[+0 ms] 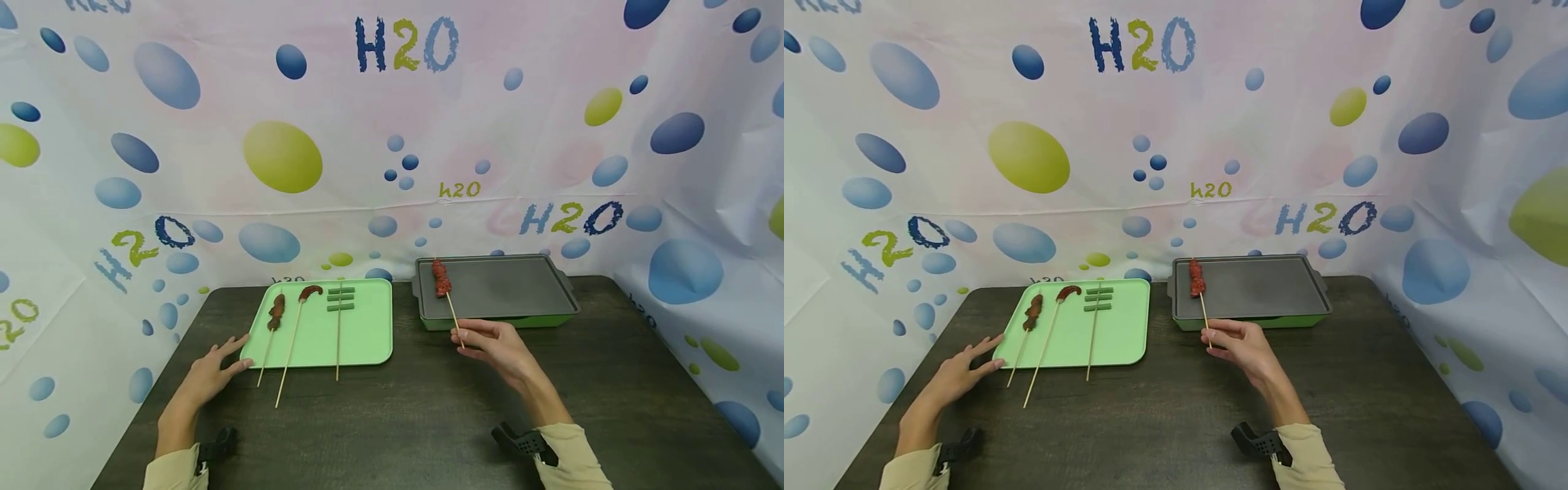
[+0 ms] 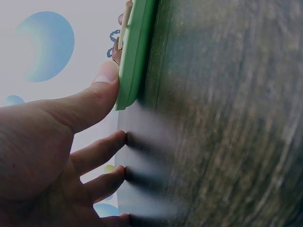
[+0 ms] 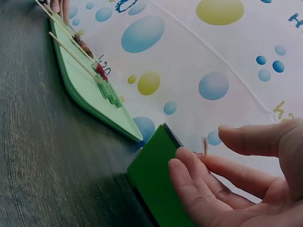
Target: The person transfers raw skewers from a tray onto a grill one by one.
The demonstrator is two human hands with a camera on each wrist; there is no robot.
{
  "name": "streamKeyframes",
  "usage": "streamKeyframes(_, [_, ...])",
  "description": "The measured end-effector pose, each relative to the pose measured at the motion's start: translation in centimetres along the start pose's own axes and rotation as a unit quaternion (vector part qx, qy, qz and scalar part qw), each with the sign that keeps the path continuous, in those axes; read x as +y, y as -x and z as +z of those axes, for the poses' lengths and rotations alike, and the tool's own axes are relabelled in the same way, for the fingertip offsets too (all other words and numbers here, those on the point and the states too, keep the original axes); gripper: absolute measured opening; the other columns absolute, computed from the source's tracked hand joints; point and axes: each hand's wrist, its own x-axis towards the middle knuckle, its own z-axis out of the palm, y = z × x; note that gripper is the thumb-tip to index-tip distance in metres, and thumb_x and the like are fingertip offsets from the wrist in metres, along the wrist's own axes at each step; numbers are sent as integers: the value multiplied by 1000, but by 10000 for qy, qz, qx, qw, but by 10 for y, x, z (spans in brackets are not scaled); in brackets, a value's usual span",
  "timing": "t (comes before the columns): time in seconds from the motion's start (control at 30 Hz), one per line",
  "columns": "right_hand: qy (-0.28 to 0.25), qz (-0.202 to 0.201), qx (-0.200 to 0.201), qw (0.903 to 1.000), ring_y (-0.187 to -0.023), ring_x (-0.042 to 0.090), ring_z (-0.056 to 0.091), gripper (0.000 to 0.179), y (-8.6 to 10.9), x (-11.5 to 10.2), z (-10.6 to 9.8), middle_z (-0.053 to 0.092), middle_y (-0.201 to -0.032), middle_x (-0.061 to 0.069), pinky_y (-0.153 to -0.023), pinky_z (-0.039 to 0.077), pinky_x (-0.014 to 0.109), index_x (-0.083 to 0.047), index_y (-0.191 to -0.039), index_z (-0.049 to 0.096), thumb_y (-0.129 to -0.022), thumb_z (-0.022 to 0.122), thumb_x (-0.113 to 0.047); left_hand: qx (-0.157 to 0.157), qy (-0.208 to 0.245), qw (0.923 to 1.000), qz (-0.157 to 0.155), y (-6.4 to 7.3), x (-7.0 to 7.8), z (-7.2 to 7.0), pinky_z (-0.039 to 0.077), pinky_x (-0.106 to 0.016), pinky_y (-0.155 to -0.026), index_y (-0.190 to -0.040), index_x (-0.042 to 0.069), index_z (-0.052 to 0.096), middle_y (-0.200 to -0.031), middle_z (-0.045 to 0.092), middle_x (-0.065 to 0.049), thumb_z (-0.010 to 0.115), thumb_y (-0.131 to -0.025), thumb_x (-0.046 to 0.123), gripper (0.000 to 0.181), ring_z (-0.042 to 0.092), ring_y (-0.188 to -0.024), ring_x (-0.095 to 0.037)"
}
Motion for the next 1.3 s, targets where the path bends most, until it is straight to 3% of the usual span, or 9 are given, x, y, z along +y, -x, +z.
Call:
streamKeyframes(0.23, [-43, 12, -206, 9998, -116, 24, 69, 48, -1, 3, 0, 64, -133, 26, -102, 52, 42, 14, -144, 50, -103, 62, -8, -68, 36, 9999, -102, 0, -2, 0, 24, -84, -102, -155, -2, 38, -156, 28, -39, 65, -101, 40, 73, 17, -139, -69])
streamKeyframes(0.4, [453, -104, 185, 9988, -121, 29, 66, 47, 2, -3, 1, 62, -136, 26, -101, 54, 39, 11, -144, 51, -104, 63, -11, -94, 76, 9999, -87, 0, -1, 0, 23, -84, -102, -156, -1, 38, -156, 27, -39, 64, -101, 40, 73, 16, -140, -69])
streamKeyframes(0.57, [871, -547, 519, 9933, -119, 27, 67, 47, 10, -15, 7, 64, -134, 26, -101, 54, 39, 9, -143, 53, -104, 64, -15, -120, 66, 9999, -104, -1, 1, -2, 23, -84, -102, -156, -1, 38, -156, 27, -39, 64, -101, 40, 73, 16, -140, -69])
streamKeyframes(0.73, [819, -878, 274, 9924, -114, 21, 69, 47, 16, -25, 23, 62, -135, 29, -101, 53, 41, 8, -145, 51, -104, 62, -12, -126, 99, 9998, -110, -1, 3, -2, 22, -84, -102, -156, -1, 37, -156, 27, -39, 64, -102, 40, 73, 16, -140, -69])
streamKeyframes(0.83, [804, -936, 69, 9923, -117, 29, 68, 47, 18, -25, 35, 61, -134, 30, -102, 53, 42, 5, -147, 50, -104, 62, -10, -148, 139, 9997, -142, 0, 2, -2, 22, -84, -103, -156, -1, 37, -157, 26, -39, 63, -102, 41, 73, 15, -140, -69])
streamKeyframes(0.97, [862, -858, -142, 9925, -121, 39, 64, 49, 18, -22, 51, 62, -133, 25, -102, 53, 45, 1, -149, 49, -104, 61, -9, -140, 164, 9997, -137, 1, 3, -2, 22, -84, -102, -156, -1, 37, -157, 26, -39, 64, -102, 41, 73, 15, -140, -69])
streamKeyframes(1.1, [970, -727, -302, 9922, -117, 33, 67, 52, 18, -16, 64, 63, -132, 20, -100, 54, 43, -2, -151, 48, -102, 64, -13, -96, 140, 9998, -79, 1, 1, 0, 24, -83, -103, -156, -1, 38, -157, 26, -39, 64, -102, 41, 73, 16, -140, -68])
streamKeyframes(1.3, [892, -513, -573, 9930, -117, 43, 65, 53, 11, -1, 82, 63, -132, 24, -98, 55, 46, -1, -150, 49, -101, 66, -14, -76, 178, 9998, -51, 0, -2, 2, 23, -83, -104, -156, 0, 38, -157, 26, -38, 64, -101, 41, 74, 16, -141, -67])
